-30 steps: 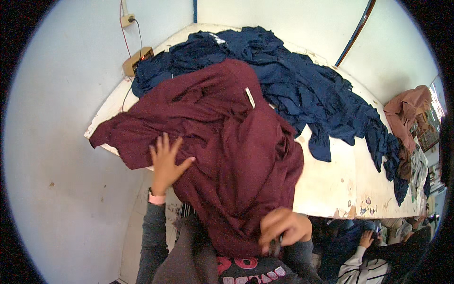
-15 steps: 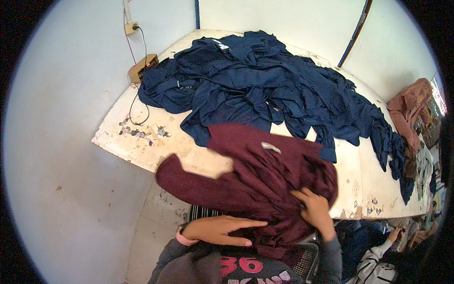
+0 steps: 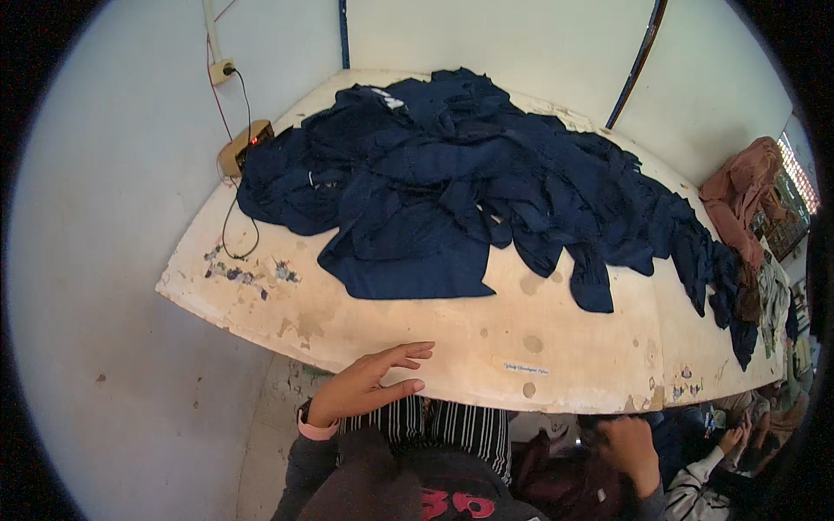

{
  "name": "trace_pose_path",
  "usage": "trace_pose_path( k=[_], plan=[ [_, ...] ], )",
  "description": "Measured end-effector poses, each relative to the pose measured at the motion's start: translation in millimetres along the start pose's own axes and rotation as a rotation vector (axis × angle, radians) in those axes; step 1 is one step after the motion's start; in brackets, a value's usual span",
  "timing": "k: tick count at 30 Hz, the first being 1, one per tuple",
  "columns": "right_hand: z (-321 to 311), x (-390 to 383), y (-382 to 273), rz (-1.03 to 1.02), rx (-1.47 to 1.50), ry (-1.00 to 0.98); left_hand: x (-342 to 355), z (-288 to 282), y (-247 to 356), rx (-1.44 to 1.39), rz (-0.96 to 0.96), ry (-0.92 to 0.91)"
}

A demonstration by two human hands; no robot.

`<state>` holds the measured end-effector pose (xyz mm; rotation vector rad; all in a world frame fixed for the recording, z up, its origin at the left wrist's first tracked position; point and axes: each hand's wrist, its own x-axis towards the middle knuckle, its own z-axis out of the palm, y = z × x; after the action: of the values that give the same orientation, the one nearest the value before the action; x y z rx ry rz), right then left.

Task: The person uses a small blade to trim loose threads and excess fabric from the edges and seams of several garments. The person handles a maroon shirt and multiple navy blue shirts, cutting threads and smoothing the fabric after each cut.

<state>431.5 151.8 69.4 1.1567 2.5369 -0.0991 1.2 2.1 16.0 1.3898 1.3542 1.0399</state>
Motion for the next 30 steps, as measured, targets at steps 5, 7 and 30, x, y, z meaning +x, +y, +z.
trace_pose_path(
  k=[5,7,30],
  plan=[
    [-43.0,139.9,-69.6,-0.571,0.276,0.255,9.6,-13.6,-22.7,0.125,-0.043,0.292],
    [-66.7,200.0,-102.9,-0.701,0.376,0.275,7.1,-12.4,-46.2,0.196,0.025,0.512],
    [-129.1,441.3,-245.5,-0.780,0.927,1.035,9.6,-5.3,-59.1,0.352,-0.041,0.713]
  ],
)
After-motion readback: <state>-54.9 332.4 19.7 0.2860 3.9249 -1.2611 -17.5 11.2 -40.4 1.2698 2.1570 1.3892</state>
